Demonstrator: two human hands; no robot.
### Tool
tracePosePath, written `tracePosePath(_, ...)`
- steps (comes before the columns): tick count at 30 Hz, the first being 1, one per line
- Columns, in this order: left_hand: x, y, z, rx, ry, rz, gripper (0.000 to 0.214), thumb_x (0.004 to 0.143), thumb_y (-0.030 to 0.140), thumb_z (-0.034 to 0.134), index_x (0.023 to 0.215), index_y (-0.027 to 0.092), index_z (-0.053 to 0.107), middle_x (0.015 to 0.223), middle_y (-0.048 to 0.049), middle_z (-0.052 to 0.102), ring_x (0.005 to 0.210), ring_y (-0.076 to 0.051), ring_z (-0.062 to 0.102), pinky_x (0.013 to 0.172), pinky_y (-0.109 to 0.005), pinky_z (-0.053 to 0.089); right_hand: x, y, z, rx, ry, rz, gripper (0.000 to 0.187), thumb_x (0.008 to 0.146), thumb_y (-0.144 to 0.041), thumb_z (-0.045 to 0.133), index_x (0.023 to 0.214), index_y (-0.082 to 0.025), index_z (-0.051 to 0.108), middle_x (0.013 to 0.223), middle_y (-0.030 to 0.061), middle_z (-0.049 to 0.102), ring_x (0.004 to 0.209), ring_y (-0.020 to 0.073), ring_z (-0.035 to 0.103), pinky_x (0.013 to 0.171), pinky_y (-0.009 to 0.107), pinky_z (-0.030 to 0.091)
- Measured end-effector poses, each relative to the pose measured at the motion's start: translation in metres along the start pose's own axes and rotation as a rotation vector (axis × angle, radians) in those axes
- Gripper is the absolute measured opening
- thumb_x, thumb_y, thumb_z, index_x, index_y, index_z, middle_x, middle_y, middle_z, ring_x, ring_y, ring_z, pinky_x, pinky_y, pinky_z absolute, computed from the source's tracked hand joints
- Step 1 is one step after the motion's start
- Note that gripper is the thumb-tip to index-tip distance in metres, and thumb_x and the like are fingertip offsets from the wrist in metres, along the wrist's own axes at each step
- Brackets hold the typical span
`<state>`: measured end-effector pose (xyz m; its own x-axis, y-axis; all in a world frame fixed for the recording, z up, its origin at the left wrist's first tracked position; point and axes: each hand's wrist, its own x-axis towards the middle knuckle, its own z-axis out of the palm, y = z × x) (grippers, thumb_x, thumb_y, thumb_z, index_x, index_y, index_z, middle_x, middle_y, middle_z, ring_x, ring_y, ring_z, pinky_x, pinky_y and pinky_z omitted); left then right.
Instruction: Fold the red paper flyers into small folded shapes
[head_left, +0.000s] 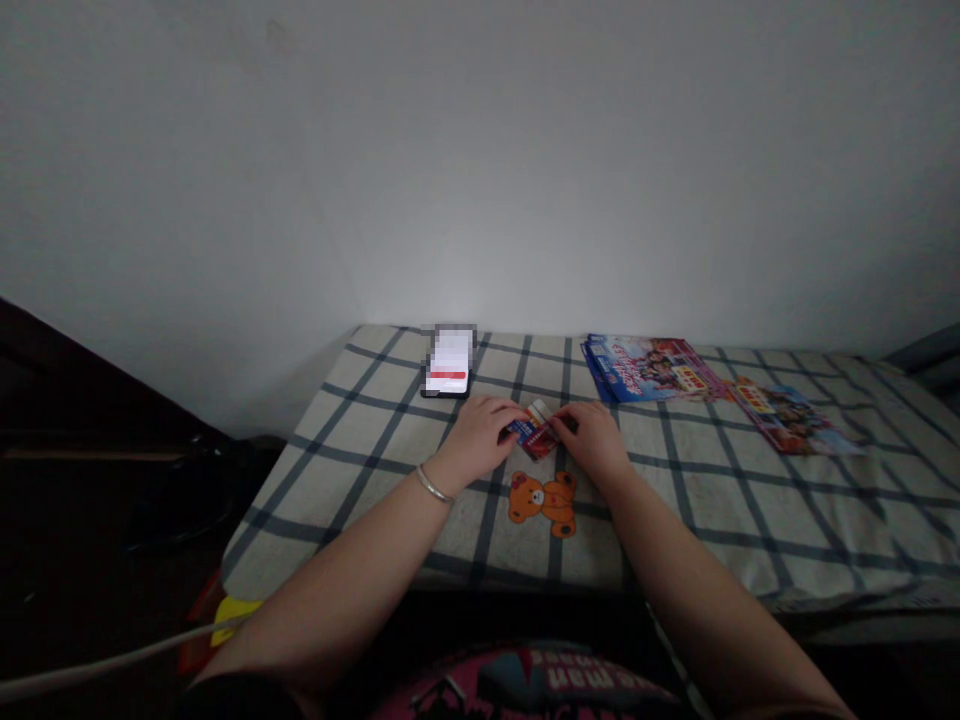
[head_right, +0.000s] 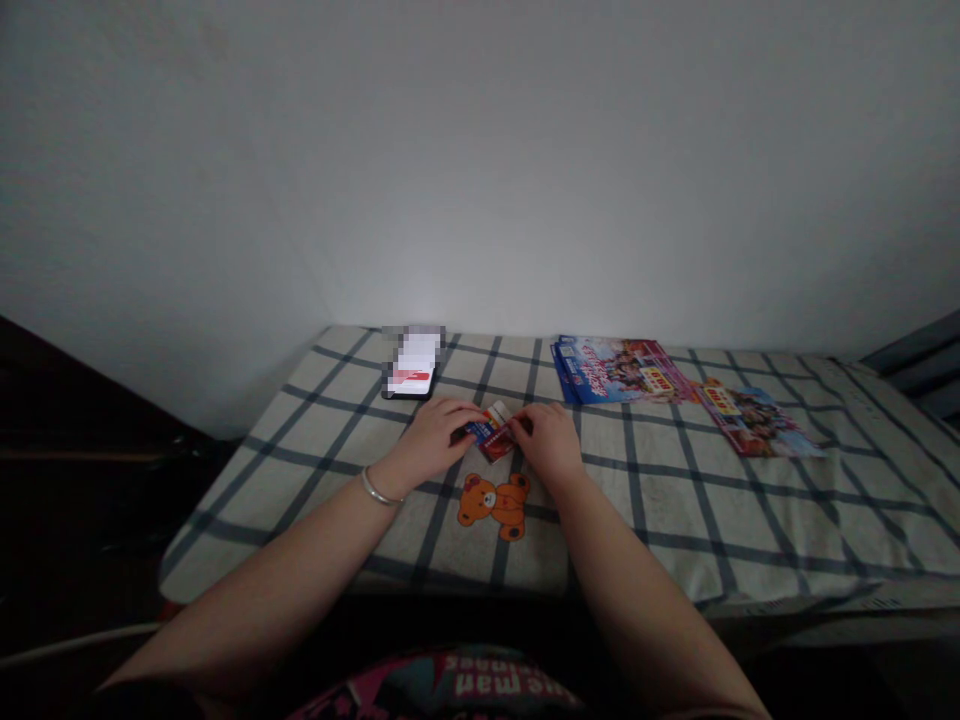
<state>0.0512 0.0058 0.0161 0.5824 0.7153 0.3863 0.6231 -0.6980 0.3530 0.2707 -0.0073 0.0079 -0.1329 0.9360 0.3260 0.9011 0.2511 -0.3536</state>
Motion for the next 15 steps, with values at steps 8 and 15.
tracePosePath(8, -0.0027, -0.0014, -0.007, 0.151, -0.093, 0.106, 0.03, 0.084, 0.031, 0.069, 0.113, 0.025, 0.066, 0.118, -0.0045, 0.062, 0.109, -0.024, 0.054, 0.096, -0.042, 0.042, 0.0001, 0.0023, -0.0004, -0.012, -0.003, -0.041, 0.011, 0.085, -0.031, 0.064, 0.083, -0.022, 0.07, 0.083, 0.0049, 0.07, 0.082, 0.0233, 0.06, 0.075, 0.036, 0.044)
tracePosePath(15, -0.006, 0.006, -0.0074, 0.207, -0.102, 0.059, 0.032, 0.087, 0.034, 0.066, 0.118, 0.025, 0.063, 0.114, -0.0051, 0.062, 0.106, -0.024, 0.054, 0.093, -0.041, 0.042, -0.0015, 0.0037, -0.0002, 0.044, -0.015, -0.097, 0.018, 0.083, -0.03, 0.067, 0.1, -0.024, 0.071, 0.086, 0.004, 0.071, 0.084, 0.0224, 0.062, 0.078, 0.037, 0.047)
